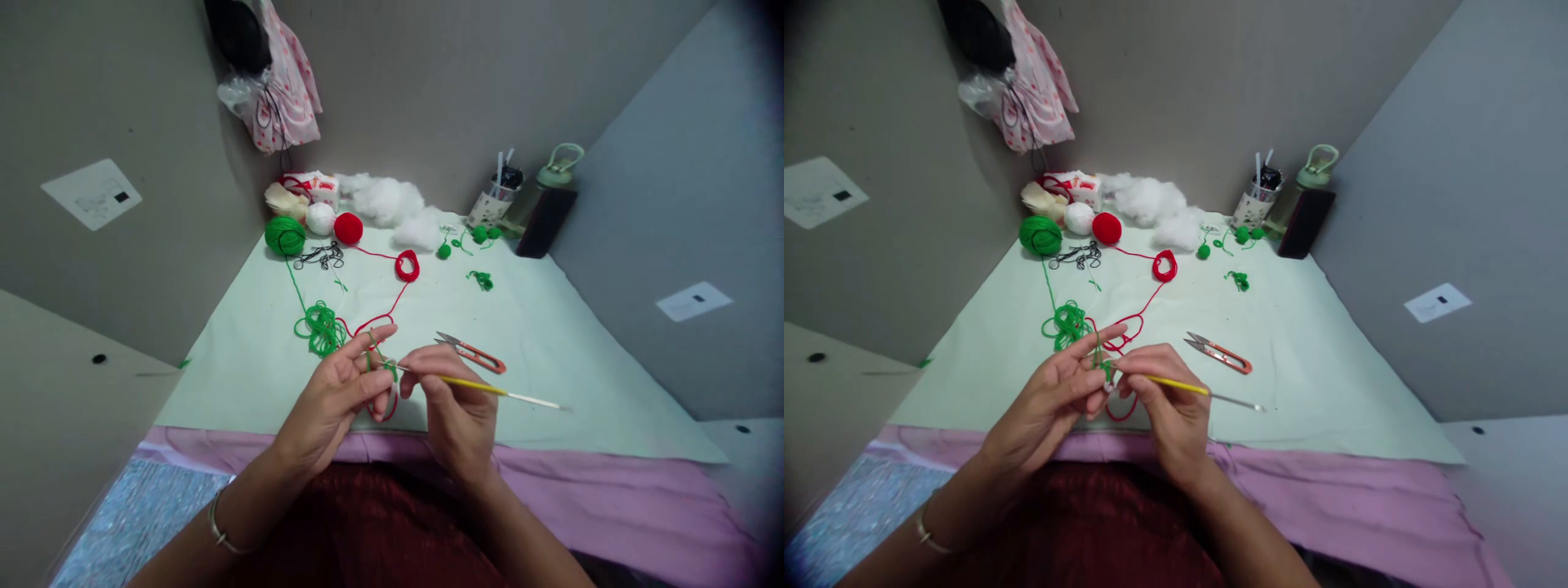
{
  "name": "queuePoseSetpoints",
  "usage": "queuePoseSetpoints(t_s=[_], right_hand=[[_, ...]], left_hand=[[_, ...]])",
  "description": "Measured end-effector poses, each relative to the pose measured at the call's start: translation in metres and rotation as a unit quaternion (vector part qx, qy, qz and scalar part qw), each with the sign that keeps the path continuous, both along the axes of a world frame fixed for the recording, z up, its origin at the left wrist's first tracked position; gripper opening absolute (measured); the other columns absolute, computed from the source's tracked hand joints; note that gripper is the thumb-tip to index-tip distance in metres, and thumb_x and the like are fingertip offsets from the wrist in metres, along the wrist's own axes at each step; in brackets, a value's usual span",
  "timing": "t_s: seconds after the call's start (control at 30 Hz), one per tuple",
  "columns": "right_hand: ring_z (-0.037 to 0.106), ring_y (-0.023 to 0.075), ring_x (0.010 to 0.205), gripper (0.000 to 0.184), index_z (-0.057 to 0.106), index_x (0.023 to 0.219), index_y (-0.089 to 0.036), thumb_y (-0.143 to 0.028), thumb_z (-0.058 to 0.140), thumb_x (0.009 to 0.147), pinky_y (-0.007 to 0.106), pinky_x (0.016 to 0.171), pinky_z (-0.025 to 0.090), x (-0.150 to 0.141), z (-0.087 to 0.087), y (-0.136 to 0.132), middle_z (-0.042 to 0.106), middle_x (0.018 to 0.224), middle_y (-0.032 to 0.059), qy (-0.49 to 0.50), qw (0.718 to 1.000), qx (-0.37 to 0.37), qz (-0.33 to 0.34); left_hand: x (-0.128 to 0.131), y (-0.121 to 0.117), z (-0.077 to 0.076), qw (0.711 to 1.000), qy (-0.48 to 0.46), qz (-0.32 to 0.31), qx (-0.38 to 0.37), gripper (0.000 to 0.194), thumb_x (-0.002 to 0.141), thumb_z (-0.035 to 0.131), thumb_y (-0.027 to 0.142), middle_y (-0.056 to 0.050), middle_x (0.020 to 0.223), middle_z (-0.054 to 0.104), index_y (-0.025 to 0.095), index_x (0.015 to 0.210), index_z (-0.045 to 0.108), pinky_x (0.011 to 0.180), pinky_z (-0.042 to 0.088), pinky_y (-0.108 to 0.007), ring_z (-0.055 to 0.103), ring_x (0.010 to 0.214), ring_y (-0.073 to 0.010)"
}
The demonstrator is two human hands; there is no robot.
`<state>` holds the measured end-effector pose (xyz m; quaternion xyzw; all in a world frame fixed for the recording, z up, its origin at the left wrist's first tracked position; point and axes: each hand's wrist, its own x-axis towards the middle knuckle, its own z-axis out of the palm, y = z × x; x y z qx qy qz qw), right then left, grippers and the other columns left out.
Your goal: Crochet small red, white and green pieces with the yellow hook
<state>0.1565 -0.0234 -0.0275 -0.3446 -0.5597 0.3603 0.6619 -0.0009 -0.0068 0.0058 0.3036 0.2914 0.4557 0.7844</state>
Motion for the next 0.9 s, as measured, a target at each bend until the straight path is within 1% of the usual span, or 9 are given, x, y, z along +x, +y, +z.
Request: queuePoseSetpoints(t_s=[0.1,0.17,0.3,0.43,0.5,0.57,0.67,0.77,0.9], right_hand=[[0.071,0.0143,0.069,0.011,0.083,0.101,-0.030,-0.031,0.072,0.100,0.029,0.062,0.060,-0.001,-0.001,0.006,0.076,0.093,0.0016,0.095,0.994,-0.037,0.048],[0.070,0.0139,0.067,0.010,0.082,0.097,-0.027,-0.035,0.076,0.097,0.027,0.060,0.060,0.000,0.000,0.008,0.075,0.087,0.0013,0.130,0.988,-0.063,0.055],[0.065,0.0130,0.061,0.018,0.078,0.088,-0.023,-0.041,0.080,0.092,0.025,0.056,0.057,0.003,0.007,0.011,0.071,0.074,0.0000,0.155,0.979,-0.119,0.051],[0.060,0.0116,0.056,0.021,0.077,0.087,-0.023,-0.044,0.080,0.091,0.024,0.052,0.053,0.007,0.009,0.010,0.070,0.074,0.0000,0.161,0.972,-0.154,0.068],[0.061,0.0122,0.059,0.019,0.078,0.089,-0.024,-0.043,0.078,0.093,0.025,0.056,0.054,0.008,0.006,0.009,0.072,0.077,0.0007,0.145,0.978,-0.130,0.069],[0.067,0.0152,0.071,0.013,0.081,0.093,-0.026,-0.038,0.075,0.096,0.028,0.064,0.057,0.007,0.003,0.008,0.077,0.087,0.0028,0.106,0.989,-0.084,0.062],[0.070,0.0181,0.089,0.012,0.082,0.101,-0.029,-0.029,0.071,0.100,0.031,0.074,0.057,0.006,-0.003,0.006,0.079,0.098,0.0039,0.058,0.996,-0.046,0.055],[0.067,0.0150,0.080,0.014,0.082,0.104,-0.031,-0.027,0.069,0.101,0.029,0.071,0.055,0.007,-0.005,0.007,0.077,0.096,0.0014,0.062,0.996,-0.041,0.057],[0.065,0.0146,0.074,0.013,0.083,0.102,-0.030,-0.028,0.070,0.101,0.030,0.070,0.055,0.007,-0.004,0.008,0.076,0.092,0.0012,0.060,0.996,-0.034,0.055]], left_hand=[[-0.003,0.002,-0.004,0.999,-0.033,-0.031,-0.016,0.057,0.082,0.089,0.021,0.001,0.075,0.067,0.014,0.136,0.072,0.052,0.042,-0.018,0.053,0.054,-0.0059],[-0.005,0.003,-0.007,0.997,-0.054,-0.045,-0.029,0.055,0.083,0.087,0.020,-0.002,0.081,0.070,0.015,0.135,0.073,0.052,0.041,-0.017,0.052,0.055,-0.0050],[-0.009,0.005,-0.010,0.994,-0.074,-0.064,-0.042,0.053,0.081,0.087,0.018,-0.001,0.079,0.066,0.016,0.133,0.076,0.051,0.039,-0.015,0.048,0.054,-0.0039],[-0.007,0.004,-0.010,0.997,-0.054,-0.052,-0.024,0.048,0.079,0.089,0.019,0.001,0.078,0.062,0.019,0.126,0.080,0.051,0.040,-0.016,0.048,0.054,-0.0041],[-0.004,0.002,-0.011,1.000,-0.014,-0.018,0.000,0.047,0.078,0.091,0.021,0.001,0.080,0.063,0.022,0.124,0.081,0.054,0.044,-0.017,0.051,0.058,-0.0056],[-0.001,0.001,-0.013,0.999,0.037,0.021,0.030,0.046,0.077,0.093,0.022,0.001,0.081,0.064,0.024,0.121,0.082,0.062,0.048,-0.019,0.058,0.068,-0.0091],[0.002,0.000,-0.017,0.994,0.087,0.036,0.060,0.047,0.076,0.095,0.023,0.001,0.084,0.067,0.025,0.121,0.081,0.074,0.053,-0.023,0.064,0.081,-0.0138],[0.002,0.000,-0.019,0.991,0.101,0.054,0.071,0.047,0.076,0.094,0.022,0.000,0.091,0.069,0.025,0.121,0.081,0.071,0.054,-0.022,0.064,0.080,-0.0129],[0.000,0.000,-0.019,0.989,0.093,0.075,0.084,0.040,0.082,0.090,0.023,0.002,0.084,0.065,0.026,0.122,0.080,0.060,0.051,-0.020,0.057,0.065,-0.0085]])
